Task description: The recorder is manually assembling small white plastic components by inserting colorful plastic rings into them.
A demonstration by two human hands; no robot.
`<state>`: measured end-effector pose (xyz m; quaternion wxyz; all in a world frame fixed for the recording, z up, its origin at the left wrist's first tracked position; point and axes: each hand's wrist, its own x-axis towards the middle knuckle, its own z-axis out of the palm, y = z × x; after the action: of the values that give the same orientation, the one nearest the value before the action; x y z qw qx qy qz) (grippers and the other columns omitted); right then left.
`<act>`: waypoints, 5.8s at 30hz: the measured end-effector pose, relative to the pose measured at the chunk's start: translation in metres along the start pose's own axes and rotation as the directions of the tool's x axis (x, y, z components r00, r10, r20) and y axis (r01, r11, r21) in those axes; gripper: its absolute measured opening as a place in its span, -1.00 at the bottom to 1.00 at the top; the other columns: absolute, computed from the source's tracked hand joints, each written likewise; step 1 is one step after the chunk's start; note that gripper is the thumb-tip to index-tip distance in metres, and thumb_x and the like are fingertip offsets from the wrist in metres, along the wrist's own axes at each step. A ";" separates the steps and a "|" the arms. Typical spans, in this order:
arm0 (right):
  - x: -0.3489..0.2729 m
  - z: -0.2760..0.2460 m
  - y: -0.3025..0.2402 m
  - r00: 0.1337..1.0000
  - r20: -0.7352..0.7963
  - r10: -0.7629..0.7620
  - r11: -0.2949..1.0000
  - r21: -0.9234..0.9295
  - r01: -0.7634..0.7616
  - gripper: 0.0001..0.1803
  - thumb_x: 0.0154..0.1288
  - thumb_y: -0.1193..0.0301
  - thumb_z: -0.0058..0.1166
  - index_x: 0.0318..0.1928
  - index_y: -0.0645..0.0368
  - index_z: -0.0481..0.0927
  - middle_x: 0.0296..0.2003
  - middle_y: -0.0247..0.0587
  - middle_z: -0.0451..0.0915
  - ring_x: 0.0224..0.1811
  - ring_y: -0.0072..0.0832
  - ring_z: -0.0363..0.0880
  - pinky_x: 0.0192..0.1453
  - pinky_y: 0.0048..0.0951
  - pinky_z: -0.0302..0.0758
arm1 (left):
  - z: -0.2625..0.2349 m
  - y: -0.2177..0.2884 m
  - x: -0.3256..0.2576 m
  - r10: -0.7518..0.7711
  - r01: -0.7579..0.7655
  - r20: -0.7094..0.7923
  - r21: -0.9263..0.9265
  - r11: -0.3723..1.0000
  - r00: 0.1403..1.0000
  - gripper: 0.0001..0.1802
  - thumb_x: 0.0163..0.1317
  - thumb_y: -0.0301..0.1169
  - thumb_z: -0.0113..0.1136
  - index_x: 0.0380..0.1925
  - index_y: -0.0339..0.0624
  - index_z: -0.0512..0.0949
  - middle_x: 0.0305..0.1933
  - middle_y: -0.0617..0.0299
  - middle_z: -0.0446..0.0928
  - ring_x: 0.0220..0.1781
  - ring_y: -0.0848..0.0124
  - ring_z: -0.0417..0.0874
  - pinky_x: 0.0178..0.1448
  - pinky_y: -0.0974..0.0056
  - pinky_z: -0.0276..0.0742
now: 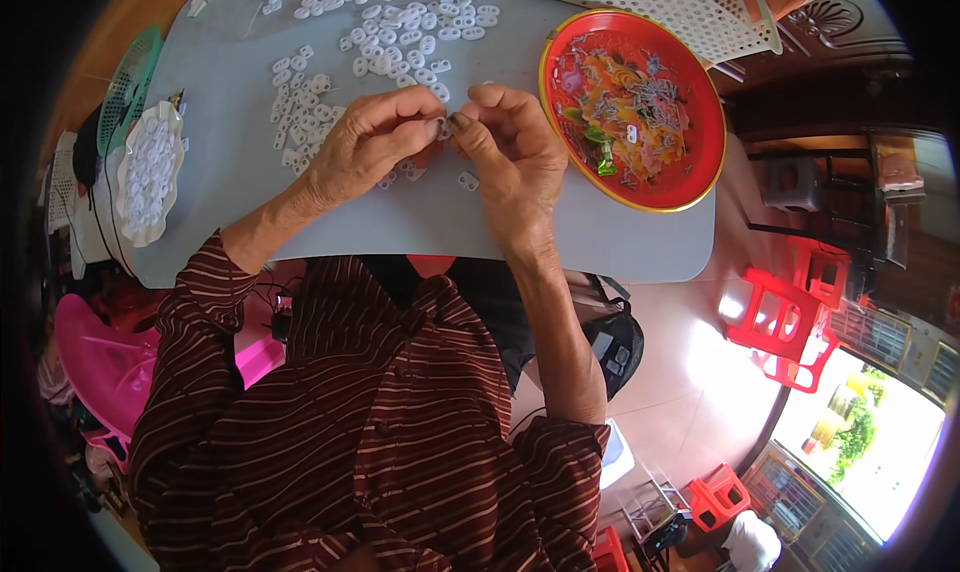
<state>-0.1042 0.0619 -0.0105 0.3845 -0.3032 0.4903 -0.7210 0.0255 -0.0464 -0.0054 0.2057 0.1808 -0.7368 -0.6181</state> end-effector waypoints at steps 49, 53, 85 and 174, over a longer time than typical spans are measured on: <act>-0.004 0.003 0.002 0.998 -0.046 -0.041 0.986 -0.162 0.033 -0.73 0.32 0.30 0.08 -0.32 0.30 0.55 -0.53 -0.44 0.47 -0.49 -0.72 0.36 -0.40 -0.67 0.32 | 0.002 -0.005 0.000 0.045 -0.043 0.046 -0.045 0.998 0.998 -0.83 0.27 -0.37 0.01 -0.32 -0.26 0.49 -0.55 0.36 0.45 -0.54 0.64 0.39 -0.43 0.49 0.34; -0.004 -0.001 0.005 0.999 -0.014 -0.042 0.978 -0.204 0.038 -0.76 0.30 0.33 0.11 -0.33 0.30 0.55 -0.53 -0.44 0.48 -0.50 -0.73 0.36 -0.41 -0.69 0.32 | 0.004 -0.008 0.001 0.042 -0.039 0.032 -0.082 0.996 0.999 -0.85 0.26 -0.39 0.01 -0.34 -0.24 0.50 -0.60 0.37 0.44 -0.58 0.66 0.35 -0.49 0.48 0.31; -0.011 0.003 0.002 0.996 -0.079 -0.044 0.980 -0.198 0.027 -0.76 0.23 0.34 0.19 -0.38 0.31 0.54 -0.56 -0.38 0.52 -0.52 -0.72 0.42 -0.43 -0.70 0.35 | 0.018 0.001 -0.008 0.067 -0.060 0.026 -0.225 0.973 0.997 -0.85 0.27 -0.45 0.00 -0.33 -0.32 0.51 -0.52 0.31 0.50 -0.47 0.60 0.49 -0.36 0.48 0.43; -0.020 -0.004 0.006 0.991 -0.081 -0.105 0.993 -0.059 0.101 -0.82 0.24 0.58 0.08 -0.14 0.29 0.46 -0.37 -0.32 0.54 -0.44 -0.71 0.45 -0.34 -0.66 0.43 | -0.001 0.005 0.028 0.111 -0.107 0.023 -0.147 0.983 0.993 -0.79 0.29 -0.31 0.11 -0.27 -0.25 0.53 -0.39 0.37 0.46 -0.34 0.59 0.47 -0.24 0.45 0.45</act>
<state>-0.0959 0.0798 -0.0186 0.3174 -0.3080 0.5091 -0.7383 0.0019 -0.0609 0.0015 0.2402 0.1149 -0.7018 -0.6608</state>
